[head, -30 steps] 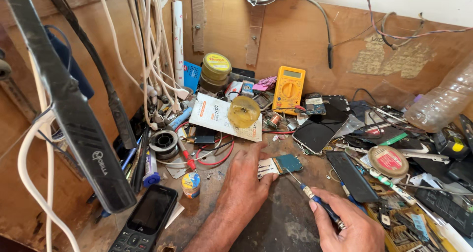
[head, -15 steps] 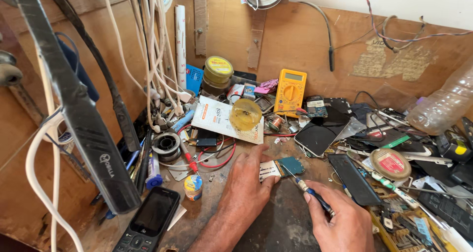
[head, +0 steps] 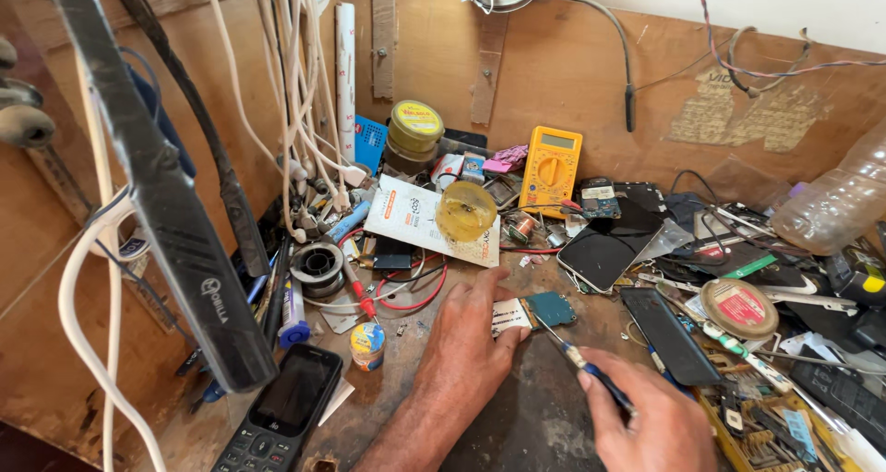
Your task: The person holds a small circuit board on a cluttered workbench, applies flux paste from a jar onto the board using a small applicator, and then solders components on the board with a soldering iron, steadying the board with the other hand.
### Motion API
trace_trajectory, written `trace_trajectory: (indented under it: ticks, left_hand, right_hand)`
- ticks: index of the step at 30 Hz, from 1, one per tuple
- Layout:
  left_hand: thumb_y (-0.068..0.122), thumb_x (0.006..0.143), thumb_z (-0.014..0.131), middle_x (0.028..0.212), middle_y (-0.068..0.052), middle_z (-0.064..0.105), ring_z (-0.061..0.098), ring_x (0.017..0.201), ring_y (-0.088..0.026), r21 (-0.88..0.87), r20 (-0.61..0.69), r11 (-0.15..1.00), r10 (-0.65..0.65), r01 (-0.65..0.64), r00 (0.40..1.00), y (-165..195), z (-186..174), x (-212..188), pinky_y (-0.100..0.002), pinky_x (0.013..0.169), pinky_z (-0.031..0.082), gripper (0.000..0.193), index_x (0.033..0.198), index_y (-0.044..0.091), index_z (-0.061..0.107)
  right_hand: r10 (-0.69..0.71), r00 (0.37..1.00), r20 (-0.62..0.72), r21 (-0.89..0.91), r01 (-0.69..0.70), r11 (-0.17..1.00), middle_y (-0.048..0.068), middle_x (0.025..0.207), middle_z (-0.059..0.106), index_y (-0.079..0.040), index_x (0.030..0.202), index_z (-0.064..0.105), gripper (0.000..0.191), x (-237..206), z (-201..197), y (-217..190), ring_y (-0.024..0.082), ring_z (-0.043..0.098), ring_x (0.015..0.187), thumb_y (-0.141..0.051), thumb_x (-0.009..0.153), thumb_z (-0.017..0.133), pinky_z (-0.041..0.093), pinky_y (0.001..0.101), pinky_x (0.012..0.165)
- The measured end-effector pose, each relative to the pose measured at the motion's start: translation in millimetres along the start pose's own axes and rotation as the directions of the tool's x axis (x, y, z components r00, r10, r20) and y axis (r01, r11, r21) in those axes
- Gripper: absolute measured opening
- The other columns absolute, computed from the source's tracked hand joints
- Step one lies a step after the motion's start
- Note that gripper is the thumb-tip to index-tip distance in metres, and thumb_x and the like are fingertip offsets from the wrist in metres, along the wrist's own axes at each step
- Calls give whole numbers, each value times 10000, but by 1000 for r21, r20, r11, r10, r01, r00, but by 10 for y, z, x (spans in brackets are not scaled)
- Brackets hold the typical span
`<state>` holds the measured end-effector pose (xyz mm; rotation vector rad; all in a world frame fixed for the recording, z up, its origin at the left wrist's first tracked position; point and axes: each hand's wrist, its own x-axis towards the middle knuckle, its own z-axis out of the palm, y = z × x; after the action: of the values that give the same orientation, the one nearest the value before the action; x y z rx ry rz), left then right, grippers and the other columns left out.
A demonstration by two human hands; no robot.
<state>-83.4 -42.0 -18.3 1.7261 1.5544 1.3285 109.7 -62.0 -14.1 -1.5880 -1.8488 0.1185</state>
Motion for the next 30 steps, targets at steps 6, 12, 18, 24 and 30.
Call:
trace_trajectory:
  ticks: [6,12,18,24,30]
  left_hand:
    - [55,789,778,1132,-128,715,616,1112,-365,-3,-31,998,57,-57,998,-1,20,-11,-472,946,486,610,1349,36,538]
    - [60,792,778,1120,-123,718,620,1094,-362,16,-18,999,40,-40,999,-6,16,0,-472,944,488,614,1355,42,533]
    - [63,793,780,1115,-125,714,626,1082,-357,17,-13,999,28,-28,1000,-20,28,-1,-468,936,492,623,1362,43,526]
    - [57,788,780,1118,-122,718,625,1086,-358,15,-31,999,46,-46,998,10,23,-13,-472,932,492,611,1347,40,534]
    - [60,783,784,1115,-131,716,630,1081,-359,15,-25,999,38,-38,999,32,7,-17,-473,928,496,615,1346,43,536]
  right_hand:
    - [3,994,-106,97,7,995,88,1003,795,-154,1071,791,256,-5,36,11,240,791,910,-181,820,746,597,370,771]
    - [32,999,-3,84,-31,996,85,992,793,-157,1087,784,277,19,77,-17,233,783,902,-184,813,749,597,376,754]
    - [97,995,-4,32,-97,995,70,1000,806,-190,1069,806,261,-22,-10,75,216,790,932,-246,814,807,595,363,792]
    - [73,996,-45,64,-70,995,103,1040,798,-153,1071,800,265,46,28,-4,246,777,977,-200,812,769,578,370,838]
    - [200,978,59,73,-204,976,107,1032,795,-154,1104,784,256,113,51,-120,245,786,945,-250,867,773,594,381,783]
